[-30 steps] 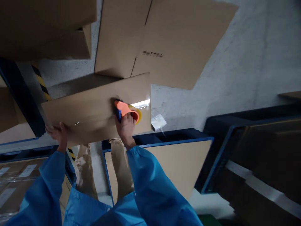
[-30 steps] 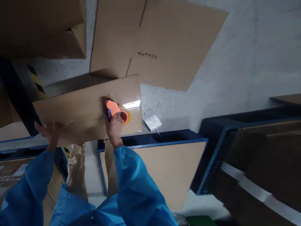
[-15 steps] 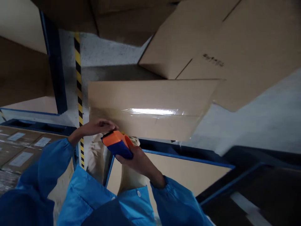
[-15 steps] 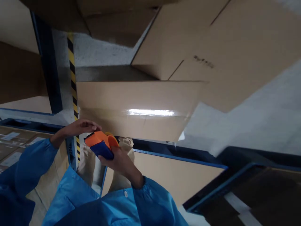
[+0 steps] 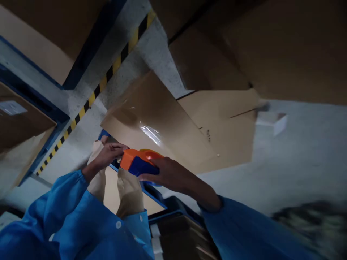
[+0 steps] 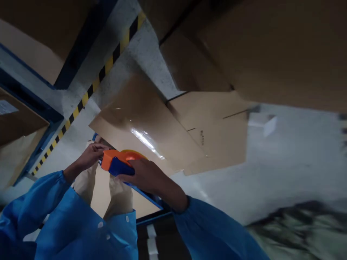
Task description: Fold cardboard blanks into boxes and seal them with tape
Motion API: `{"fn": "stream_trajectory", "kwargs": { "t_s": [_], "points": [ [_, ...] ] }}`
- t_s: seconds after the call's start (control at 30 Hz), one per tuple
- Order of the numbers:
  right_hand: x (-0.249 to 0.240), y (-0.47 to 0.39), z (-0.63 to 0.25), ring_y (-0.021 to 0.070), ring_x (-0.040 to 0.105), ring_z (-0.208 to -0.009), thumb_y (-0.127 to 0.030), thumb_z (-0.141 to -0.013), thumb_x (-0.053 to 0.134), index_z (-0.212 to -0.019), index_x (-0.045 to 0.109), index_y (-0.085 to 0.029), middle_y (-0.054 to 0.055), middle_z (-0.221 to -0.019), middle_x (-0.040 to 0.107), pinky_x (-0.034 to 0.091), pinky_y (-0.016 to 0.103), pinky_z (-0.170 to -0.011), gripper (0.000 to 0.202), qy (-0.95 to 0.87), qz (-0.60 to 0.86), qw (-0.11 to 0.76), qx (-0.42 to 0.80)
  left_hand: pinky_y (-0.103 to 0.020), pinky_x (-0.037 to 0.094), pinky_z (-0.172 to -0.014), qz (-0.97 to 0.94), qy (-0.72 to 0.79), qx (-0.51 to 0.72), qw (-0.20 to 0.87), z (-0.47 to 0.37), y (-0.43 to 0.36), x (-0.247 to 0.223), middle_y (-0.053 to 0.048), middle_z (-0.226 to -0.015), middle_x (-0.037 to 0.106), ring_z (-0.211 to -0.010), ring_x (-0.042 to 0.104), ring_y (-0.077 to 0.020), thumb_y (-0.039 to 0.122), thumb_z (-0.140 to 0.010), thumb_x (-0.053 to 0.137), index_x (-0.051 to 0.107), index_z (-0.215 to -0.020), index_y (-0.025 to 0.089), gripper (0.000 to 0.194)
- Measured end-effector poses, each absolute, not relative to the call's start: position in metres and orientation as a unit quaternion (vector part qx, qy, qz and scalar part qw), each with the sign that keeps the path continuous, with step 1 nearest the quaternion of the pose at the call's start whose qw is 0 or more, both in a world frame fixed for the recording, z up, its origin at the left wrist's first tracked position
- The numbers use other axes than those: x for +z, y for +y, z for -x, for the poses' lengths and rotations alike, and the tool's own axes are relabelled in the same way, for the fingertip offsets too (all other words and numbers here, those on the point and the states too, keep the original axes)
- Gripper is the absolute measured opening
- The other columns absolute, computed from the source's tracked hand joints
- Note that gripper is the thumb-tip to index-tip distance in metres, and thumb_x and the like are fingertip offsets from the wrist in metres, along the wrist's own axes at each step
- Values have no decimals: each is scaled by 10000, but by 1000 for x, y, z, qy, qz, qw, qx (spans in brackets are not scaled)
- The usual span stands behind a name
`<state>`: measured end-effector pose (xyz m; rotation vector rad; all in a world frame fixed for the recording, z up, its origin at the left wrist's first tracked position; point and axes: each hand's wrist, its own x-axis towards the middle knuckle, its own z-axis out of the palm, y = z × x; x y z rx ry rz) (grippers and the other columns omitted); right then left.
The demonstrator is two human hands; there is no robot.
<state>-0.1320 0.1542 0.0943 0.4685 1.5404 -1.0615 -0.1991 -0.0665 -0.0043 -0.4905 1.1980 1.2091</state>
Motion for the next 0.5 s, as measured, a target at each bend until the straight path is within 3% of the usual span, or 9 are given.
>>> {"fn": "stream_trajectory", "kwargs": {
  "t_s": [0.13,0.33,0.5],
  "points": [
    [90,145,168,265,671,-943,-458,-795,712,-1118,686,-217,100,-1093,709,491,336,-739,405,711,-124,586,-367,-257,562,-691,282,582,599,471,169,-69,-6,-112,-876,769,-751,711,-197,543,-606,871,800,-866,124,498],
    [72,157,229,274,691,-850,-535,-762,672,-1102,712,-258,75,-947,729,501,322,-675,441,777,-1,602,-185,-283,592,-620,388,557,673,295,178,-92,-31,-86,-843,761,-746,723,-220,566,-642,850,784,-866,152,475],
    [71,209,258,235,665,-625,-559,-775,585,-1118,678,-283,28,-697,688,507,316,-562,450,764,-47,631,-128,-277,607,-722,429,587,670,149,198,-172,-83,-67,-800,752,-719,713,-183,543,-596,884,763,-771,172,429]
  ]
}}
